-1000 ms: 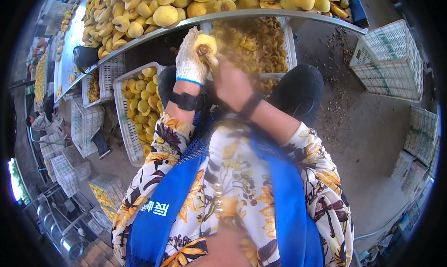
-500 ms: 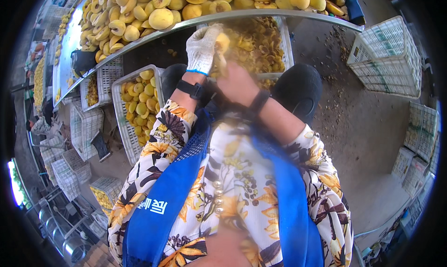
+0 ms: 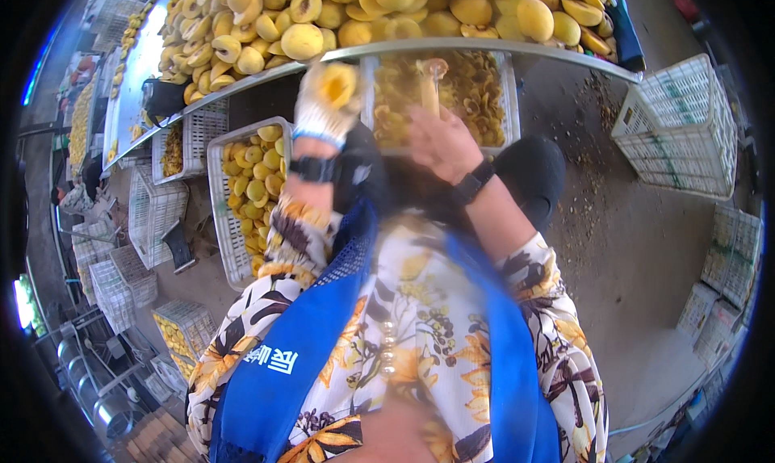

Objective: The person picks up a fruit from a pile, removes the pit using a handheld tool, and drops the fruit and pit into separate containers, repeating the process for several fruits.

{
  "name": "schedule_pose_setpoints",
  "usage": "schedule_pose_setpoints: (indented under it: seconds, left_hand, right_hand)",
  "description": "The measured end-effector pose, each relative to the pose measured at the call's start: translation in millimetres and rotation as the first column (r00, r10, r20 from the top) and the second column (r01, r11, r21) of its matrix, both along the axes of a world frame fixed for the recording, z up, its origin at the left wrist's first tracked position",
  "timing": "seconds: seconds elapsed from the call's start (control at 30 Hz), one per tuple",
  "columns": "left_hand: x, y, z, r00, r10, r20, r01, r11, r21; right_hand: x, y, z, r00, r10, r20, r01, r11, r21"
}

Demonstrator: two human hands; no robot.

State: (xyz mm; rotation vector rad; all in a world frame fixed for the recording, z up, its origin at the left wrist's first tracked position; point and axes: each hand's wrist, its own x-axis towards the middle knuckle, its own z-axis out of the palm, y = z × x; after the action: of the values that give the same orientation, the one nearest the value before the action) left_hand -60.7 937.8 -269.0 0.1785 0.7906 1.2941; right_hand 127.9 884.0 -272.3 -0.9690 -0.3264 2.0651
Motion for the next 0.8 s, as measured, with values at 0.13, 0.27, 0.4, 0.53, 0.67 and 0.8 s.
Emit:
schedule_pose_setpoints:
  seconds: [0.13,0.27,0.4,0.53,0.67,0.8]
  left_hand:
    - [-135,-81,16,-0.032,-0.166,-0.986,-0.148,0.976,-0.159]
    - [-148,-83,21,-0.686,-0.01,-0.728,-0.091,0.993,0.072]
    - [-68,-3,60,-0.795,0.093,-0.6,0.042,0.994,0.099]
    - [-47,55,39,-0.887,-0.032,-0.46,-0.02,0.999,-0.03]
    - [-63,51,43,-0.801,0.049,-0.597,0.054,0.998,0.008]
    - [-66,38,47,0.452,0.284,-0.846,-0.149,0.959,0.242]
  right_hand:
    - [-21,9,10,0.237,0.004,0.971,-0.609,0.78,0.146]
    - [-19,13,-44,0.228,-0.225,0.947,-0.503,0.806,0.312]
    - [-37,12,-32,0.199,-0.181,0.963,-0.573,0.776,0.265]
    - [-32,2,-30,0.257,-0.278,0.925,-0.535,0.757,0.376]
    - [-23,-3,-23,0.255,-0.288,0.923,-0.5,0.777,0.381]
    - [-30,4,-23,0.29,-0.394,0.872,-0.472,0.734,0.488]
